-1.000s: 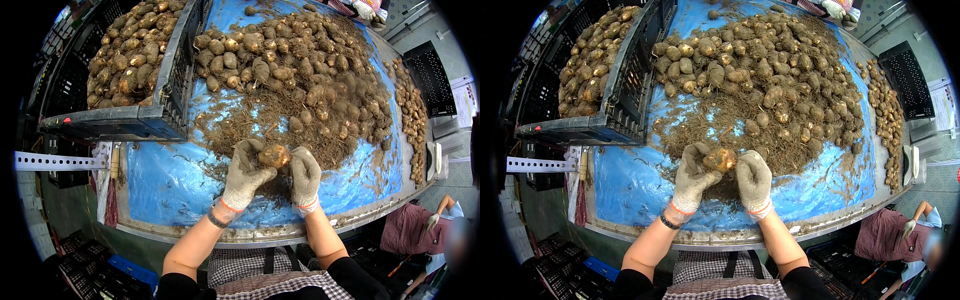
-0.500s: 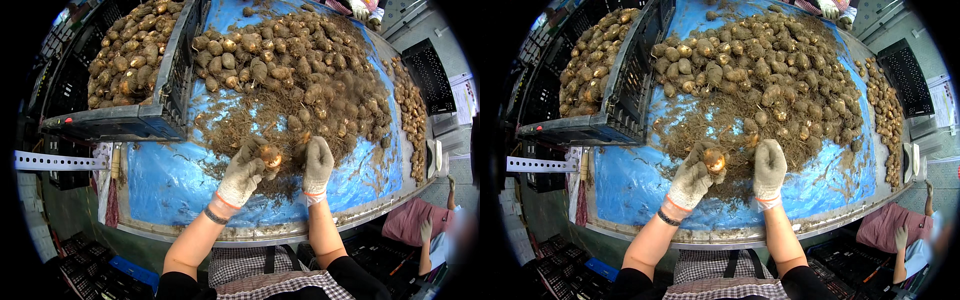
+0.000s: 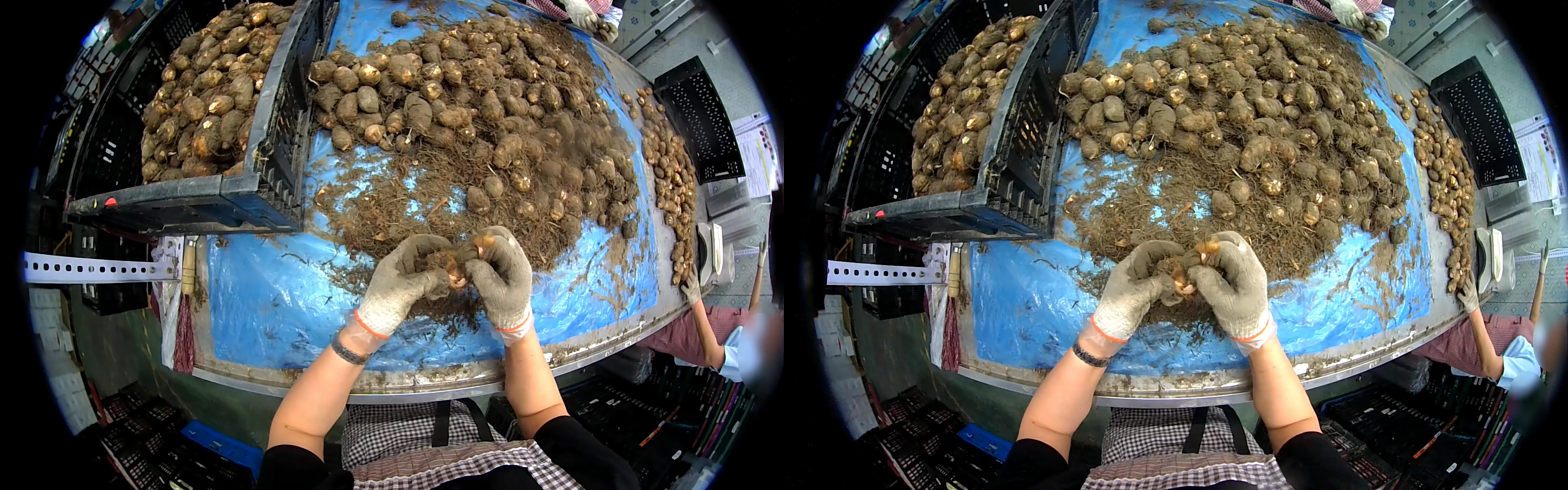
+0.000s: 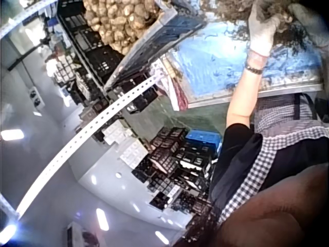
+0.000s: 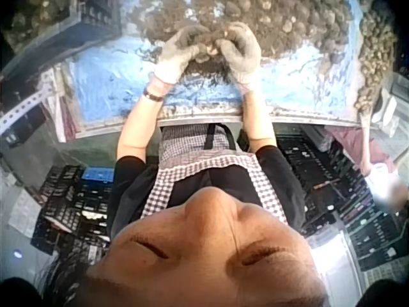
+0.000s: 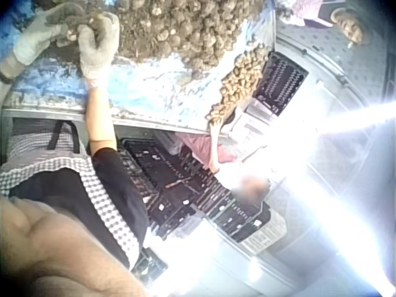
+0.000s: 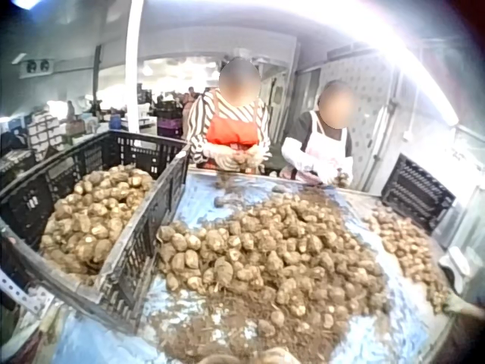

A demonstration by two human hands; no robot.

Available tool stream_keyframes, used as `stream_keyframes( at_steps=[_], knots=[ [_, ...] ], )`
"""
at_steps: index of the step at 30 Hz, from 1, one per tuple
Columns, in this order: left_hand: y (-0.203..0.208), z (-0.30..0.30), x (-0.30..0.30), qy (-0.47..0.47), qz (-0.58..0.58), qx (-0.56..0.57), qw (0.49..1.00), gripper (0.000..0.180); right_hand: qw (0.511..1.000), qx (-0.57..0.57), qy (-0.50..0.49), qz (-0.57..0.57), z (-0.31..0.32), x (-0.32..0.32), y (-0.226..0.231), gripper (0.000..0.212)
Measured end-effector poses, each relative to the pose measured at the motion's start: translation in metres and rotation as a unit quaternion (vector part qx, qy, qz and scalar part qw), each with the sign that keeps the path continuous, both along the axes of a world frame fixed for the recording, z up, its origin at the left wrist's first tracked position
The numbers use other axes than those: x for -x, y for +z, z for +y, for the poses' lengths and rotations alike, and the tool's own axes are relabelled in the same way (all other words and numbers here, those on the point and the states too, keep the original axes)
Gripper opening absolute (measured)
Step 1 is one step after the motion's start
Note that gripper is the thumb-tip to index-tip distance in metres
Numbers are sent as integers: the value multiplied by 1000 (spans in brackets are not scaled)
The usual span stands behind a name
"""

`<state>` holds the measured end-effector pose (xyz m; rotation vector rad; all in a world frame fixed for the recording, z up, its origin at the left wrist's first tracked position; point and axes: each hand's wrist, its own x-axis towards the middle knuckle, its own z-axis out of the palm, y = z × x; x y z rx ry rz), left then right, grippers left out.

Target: The person sorts root vegetables by hand, turning them over to remove dirt and placing them one by one into a plastic crate.

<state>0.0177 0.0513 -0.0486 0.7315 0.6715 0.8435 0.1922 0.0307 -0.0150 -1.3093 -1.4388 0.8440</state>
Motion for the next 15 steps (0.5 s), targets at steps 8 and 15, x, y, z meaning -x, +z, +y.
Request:
stream_keyframes(
  at_steps=[8, 15],
  knots=[
    [5, -2, -1, 26, -104, 38, 993, 63, 972, 54, -102, 203, 3, -11, -19, 19],
    [-3, 0, -1, 56, -90, 26, 994, 59, 999, 29, -25, 29, -3, 3, -13, 30]
  ],
)
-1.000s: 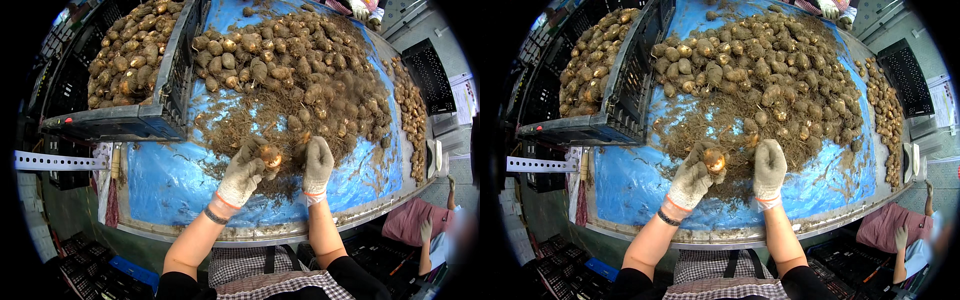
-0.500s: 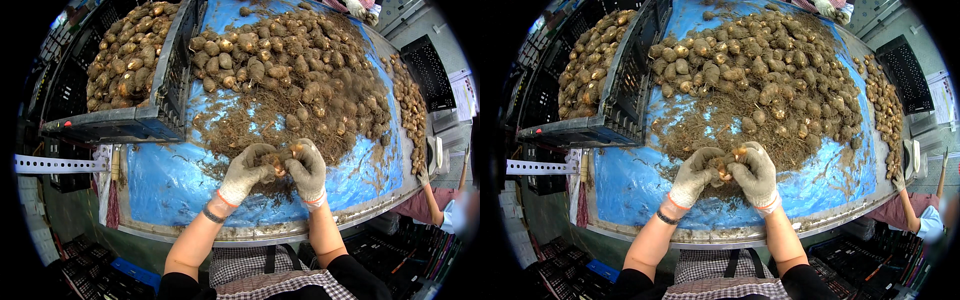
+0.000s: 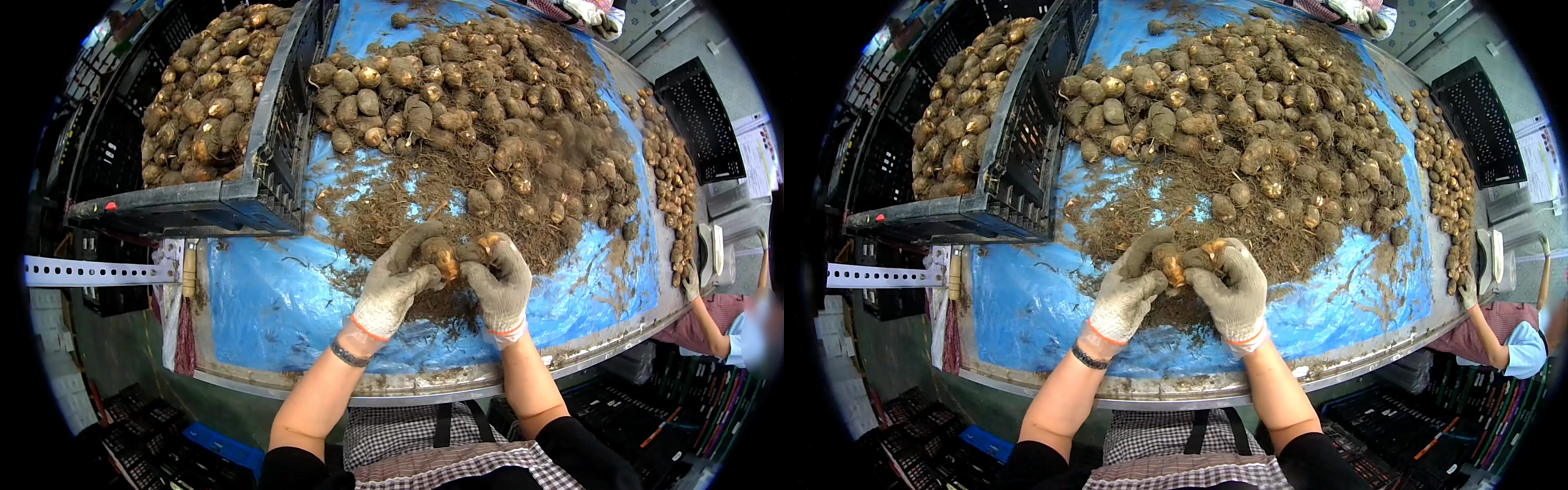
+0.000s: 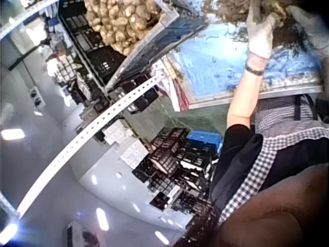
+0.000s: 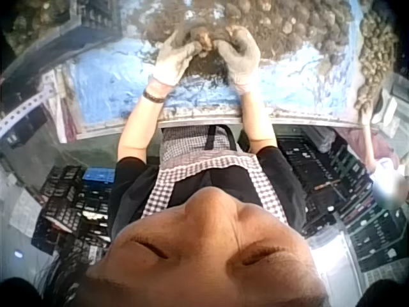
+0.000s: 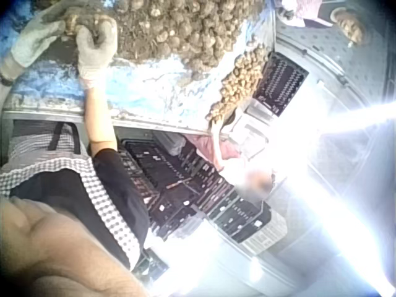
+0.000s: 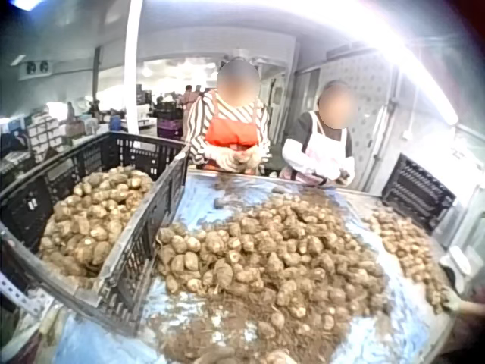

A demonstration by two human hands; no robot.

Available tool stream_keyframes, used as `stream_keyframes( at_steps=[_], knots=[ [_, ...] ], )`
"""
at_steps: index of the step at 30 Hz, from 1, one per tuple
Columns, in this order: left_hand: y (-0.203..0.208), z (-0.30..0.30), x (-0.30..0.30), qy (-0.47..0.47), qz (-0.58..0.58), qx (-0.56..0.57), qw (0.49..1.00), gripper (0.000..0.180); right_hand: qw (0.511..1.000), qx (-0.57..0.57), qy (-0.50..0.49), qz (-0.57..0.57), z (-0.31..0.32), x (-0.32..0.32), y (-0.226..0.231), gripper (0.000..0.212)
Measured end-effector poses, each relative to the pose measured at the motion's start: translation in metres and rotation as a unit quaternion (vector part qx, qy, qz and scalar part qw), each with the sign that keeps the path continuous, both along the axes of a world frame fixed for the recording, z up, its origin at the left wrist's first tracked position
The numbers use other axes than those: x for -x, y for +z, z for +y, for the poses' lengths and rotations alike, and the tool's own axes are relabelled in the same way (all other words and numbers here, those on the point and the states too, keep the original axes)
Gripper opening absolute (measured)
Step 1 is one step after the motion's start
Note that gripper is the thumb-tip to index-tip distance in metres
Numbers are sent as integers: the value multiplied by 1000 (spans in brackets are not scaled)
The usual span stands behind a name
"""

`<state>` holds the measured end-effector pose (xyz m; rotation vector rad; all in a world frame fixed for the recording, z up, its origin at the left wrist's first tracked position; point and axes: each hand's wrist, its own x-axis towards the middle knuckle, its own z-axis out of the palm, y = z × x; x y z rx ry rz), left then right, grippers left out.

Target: The person sorts root vegetables by hand, turning them over to remove dirt and placing them one by one into a plastic crate.

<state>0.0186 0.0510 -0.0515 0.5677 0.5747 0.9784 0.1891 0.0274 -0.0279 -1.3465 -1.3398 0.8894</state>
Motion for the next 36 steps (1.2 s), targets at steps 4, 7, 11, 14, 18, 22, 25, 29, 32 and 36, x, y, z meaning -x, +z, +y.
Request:
stream_keyframes(
  at_steps=[4, 7, 11, 14, 18, 22, 25, 29, 32, 36],
  knots=[
    [-1, 0, 0, -43, -44, 24, 998, 60, 994, -26, -70, 74, 4, 3, -11, 22],
    [4, -2, 2, -48, -44, 29, 997, 61, 987, 28, -107, 116, 8, 4, -1, 17],
    [4, 1, 0, -26, -49, 39, 998, 65, 983, 41, -40, 175, 5, 4, 1, 25],
    [4, 2, 0, -9, -13, 7, 1000, 67, 998, -4, 8, 57, 6, 5, 1, 32],
    [13, 5, 1, 8, 124, -81, 989, 69, 997, -22, 15, -74, 5, 2, -1, 27],
    [14, 6, 2, -46, 122, -67, 989, 69, 999, 0, -51, -2, 7, 3, -6, 18],
    [17, 0, 0, -54, 82, -39, 994, 70, 984, 54, -123, 118, 12, -1, -5, 14],
    [9, 1, -1, -16, 42, -29, 999, 70, 985, 43, -85, 141, 8, -9, -10, 23],
    [8, 3, 1, -18, 39, -22, 999, 71, 993, -15, -8, 119, 7, 13, 6, 35],
    [11, 2, 1, -49, 63, -25, 996, 73, 992, -64, -4, -111, 4, 3, 2, 25]
  ],
)
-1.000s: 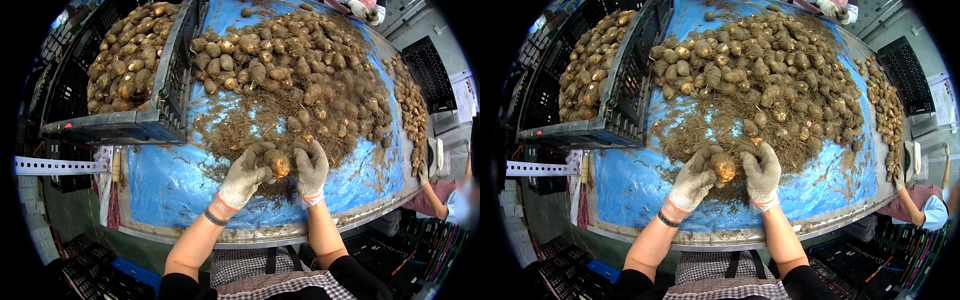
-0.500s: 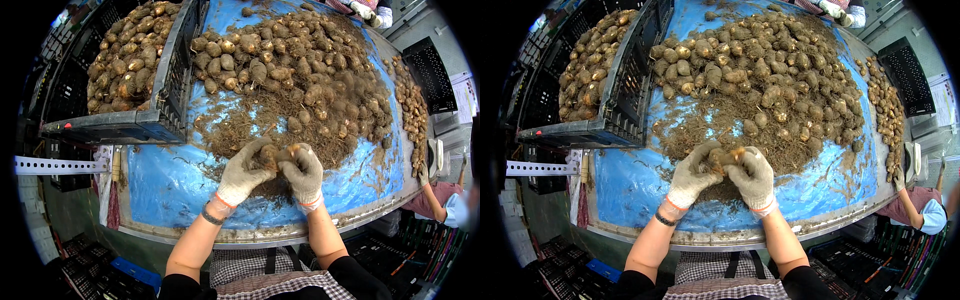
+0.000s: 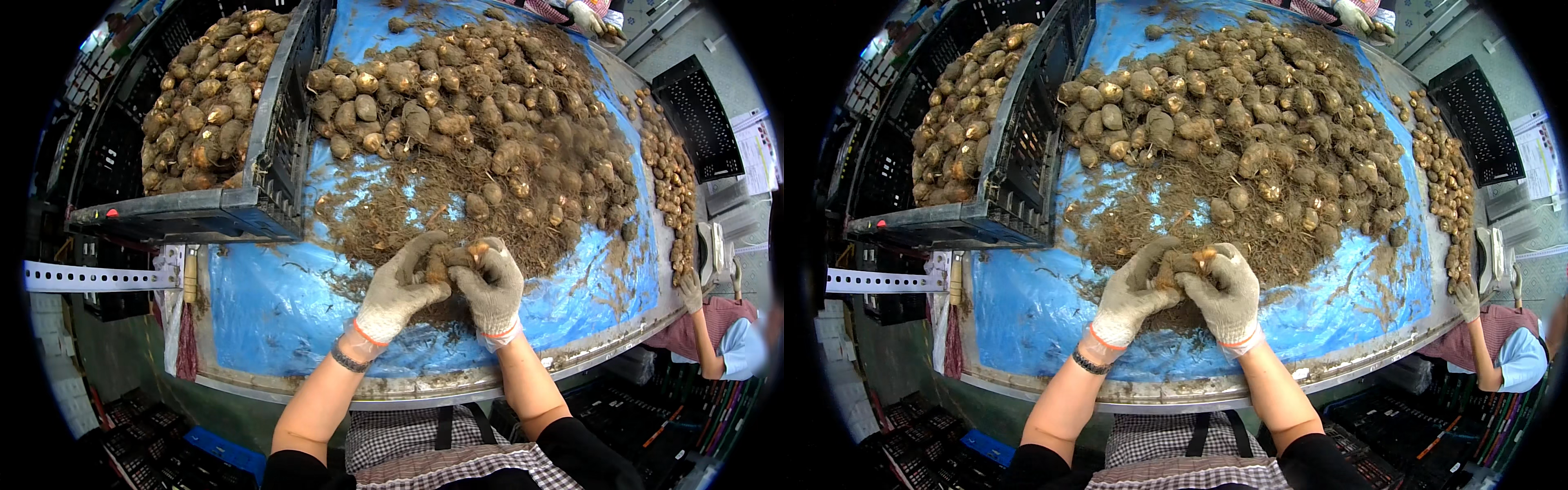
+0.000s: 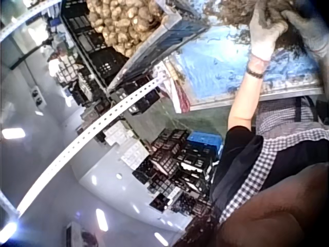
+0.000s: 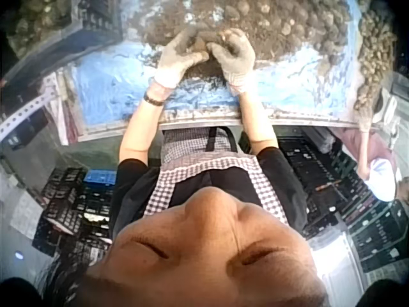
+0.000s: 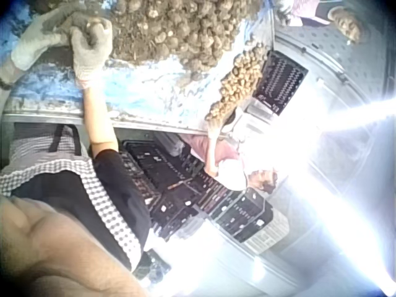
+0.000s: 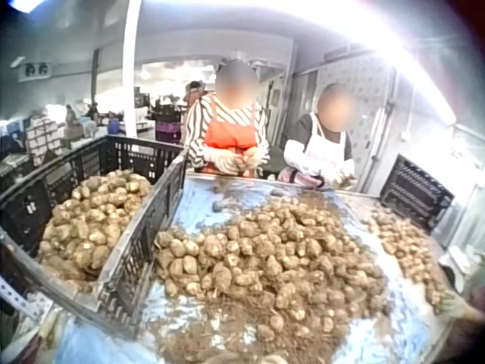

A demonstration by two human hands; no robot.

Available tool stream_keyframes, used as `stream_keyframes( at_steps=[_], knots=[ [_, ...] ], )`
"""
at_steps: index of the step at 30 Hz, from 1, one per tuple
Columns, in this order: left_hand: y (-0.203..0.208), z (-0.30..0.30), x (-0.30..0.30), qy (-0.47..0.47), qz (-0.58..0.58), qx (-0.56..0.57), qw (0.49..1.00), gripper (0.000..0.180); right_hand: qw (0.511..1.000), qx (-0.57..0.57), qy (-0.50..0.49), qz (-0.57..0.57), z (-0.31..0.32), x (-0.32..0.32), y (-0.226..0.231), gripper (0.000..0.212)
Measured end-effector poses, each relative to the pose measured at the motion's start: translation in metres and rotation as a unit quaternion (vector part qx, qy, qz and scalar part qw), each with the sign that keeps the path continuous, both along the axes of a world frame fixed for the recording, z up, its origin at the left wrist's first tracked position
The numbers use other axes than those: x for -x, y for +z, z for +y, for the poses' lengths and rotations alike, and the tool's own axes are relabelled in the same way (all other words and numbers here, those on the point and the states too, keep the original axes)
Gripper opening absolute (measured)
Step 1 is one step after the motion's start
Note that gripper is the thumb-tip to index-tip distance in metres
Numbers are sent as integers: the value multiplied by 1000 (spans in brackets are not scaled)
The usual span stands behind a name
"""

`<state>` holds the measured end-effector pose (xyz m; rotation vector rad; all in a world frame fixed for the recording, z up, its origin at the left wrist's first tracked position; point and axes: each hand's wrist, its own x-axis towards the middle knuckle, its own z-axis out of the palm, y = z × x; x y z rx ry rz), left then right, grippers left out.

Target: The person sorts root vegetables by hand, turning them over to remove dirt and placing them one by one into a plastic crate.

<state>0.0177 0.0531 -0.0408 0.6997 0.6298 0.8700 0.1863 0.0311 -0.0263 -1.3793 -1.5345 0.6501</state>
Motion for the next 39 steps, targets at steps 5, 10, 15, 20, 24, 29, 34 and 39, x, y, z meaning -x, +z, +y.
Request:
stream_keyframes(
  at_steps=[5, 10, 15, 20, 24, 29, 34, 39],
  knots=[
    [1, -2, -3, -32, -18, 15, 999, 71, 983, 24, -118, 137, 9, -3, -10, 7],
    [4, -1, -4, 32, 32, -34, 998, 78, 942, 117, -66, 308, 9, -13, -2, 15],
    [-1, 0, 1, 18, 73, -62, 995, 75, 997, 43, 21, 56, 4, 7, 13, 25],
    [3, 0, 2, -2, 118, -96, 988, 73, 991, 66, 8, 114, 2, 5, 3, 25],
    [3, -1, 0, -23, 121, -98, 988, 71, 993, -9, -27, 111, 1, 5, -7, 21],
    [13, -1, 0, -32, 118, -95, 988, 77, 962, 64, -139, 225, 13, -7, -11, 9],
    [10, -2, -3, -3, 152, -88, 985, 81, 970, -21, -16, 241, 7, 3, -8, 17],
    [5, -2, -3, -13, 124, -77, 989, 72, 1000, -6, -4, -10, 6, -2, -3, 20]
  ],
)
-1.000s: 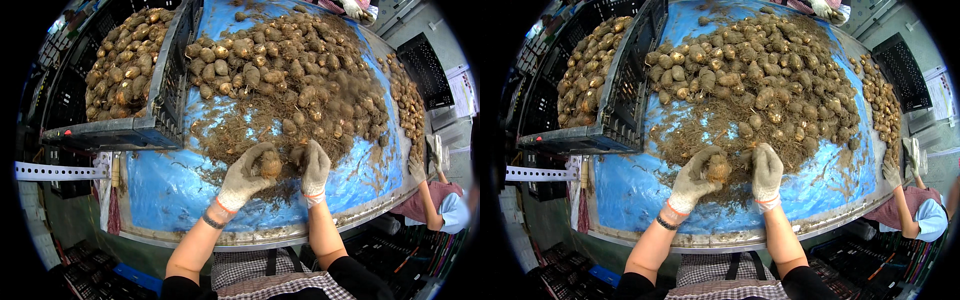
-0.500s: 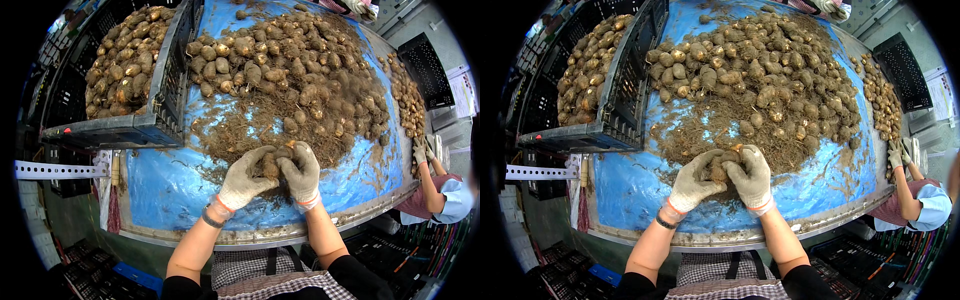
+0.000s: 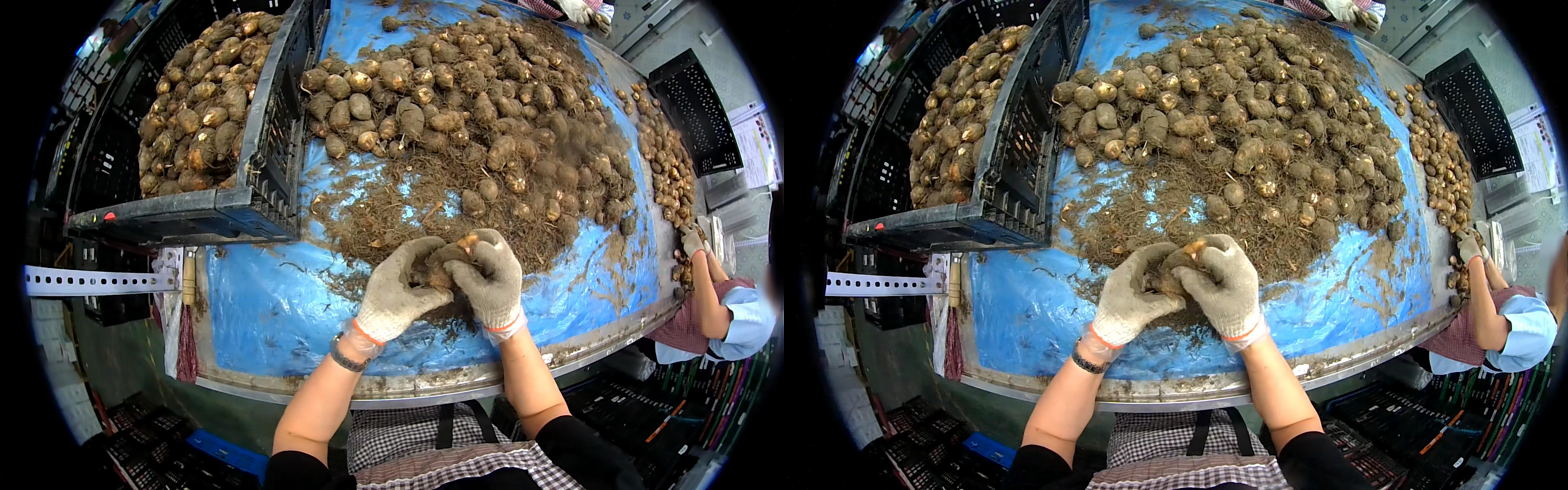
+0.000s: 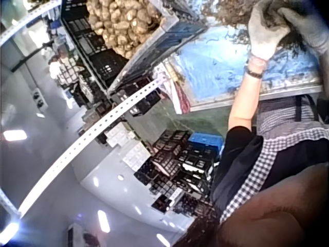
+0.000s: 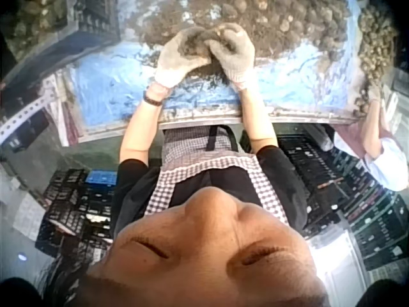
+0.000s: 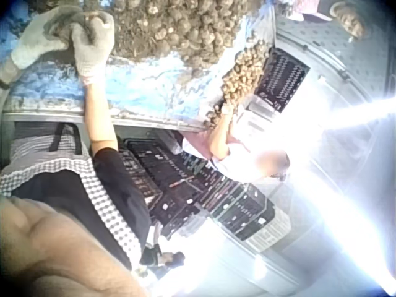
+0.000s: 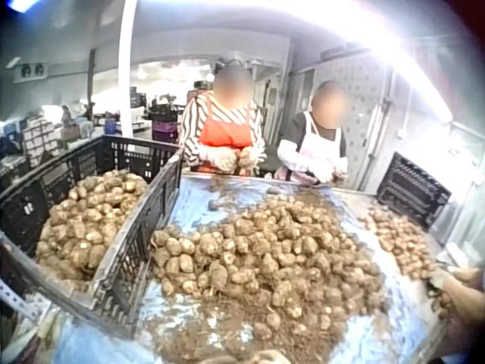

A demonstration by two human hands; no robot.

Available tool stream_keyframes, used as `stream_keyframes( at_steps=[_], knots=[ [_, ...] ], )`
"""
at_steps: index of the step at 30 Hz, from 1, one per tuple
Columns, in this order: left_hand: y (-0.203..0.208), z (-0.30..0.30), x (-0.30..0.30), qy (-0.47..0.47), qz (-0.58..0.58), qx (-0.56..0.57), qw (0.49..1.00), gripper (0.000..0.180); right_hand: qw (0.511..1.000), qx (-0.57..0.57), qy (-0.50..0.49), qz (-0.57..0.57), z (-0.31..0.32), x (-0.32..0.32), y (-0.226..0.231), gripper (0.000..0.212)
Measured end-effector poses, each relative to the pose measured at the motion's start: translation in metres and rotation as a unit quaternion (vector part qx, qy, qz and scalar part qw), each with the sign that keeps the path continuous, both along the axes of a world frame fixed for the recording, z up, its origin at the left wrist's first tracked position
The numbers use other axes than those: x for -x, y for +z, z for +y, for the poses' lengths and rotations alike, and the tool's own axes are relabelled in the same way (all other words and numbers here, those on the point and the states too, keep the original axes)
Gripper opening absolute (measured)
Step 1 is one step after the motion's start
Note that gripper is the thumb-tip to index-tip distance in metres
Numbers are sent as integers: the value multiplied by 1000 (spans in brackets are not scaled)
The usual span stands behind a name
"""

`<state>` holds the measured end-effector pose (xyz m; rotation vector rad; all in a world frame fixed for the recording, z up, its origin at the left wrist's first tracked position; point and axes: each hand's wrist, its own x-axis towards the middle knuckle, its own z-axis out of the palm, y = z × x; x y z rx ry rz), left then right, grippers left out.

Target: The person sorts root vegetables by hand, turning them over to remove dirt and placing them one by one into a plastic crate.

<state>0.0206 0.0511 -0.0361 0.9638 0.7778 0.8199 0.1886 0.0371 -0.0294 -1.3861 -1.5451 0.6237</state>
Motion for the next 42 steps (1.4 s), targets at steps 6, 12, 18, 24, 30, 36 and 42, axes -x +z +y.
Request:
stream_keyframes(
  at_steps=[6, 12, 18, 24, 30, 36, 42],
  knots=[
    [-1, 0, 1, -15, -74, 55, 996, 73, 990, 22, -102, 92, 6, -11, -17, 11],
    [-16, -2, 3, 39, -269, 151, 950, 72, 933, 93, -85, 337, -7, -3, -8, 26],
    [-20, -5, 1, 54, -283, 158, 945, 73, 998, -37, -4, 59, -12, 10, -11, 34],
    [-33, -4, 7, -8, -341, 206, 917, 68, 977, 9, -110, 184, 1, 2, -13, 9],
    [-24, -2, -1, 46, -387, 179, 903, 68, 980, -99, -40, 169, -7, 6, -20, 37],
    [-25, -2, 1, 43, -336, 172, 925, 67, 994, -79, -43, -61, -10, 3, -17, 25],
    [-19, -2, 1, -46, -363, 185, 912, 70, 970, 38, -171, 168, 2, -6, -22, 19]
  ],
)
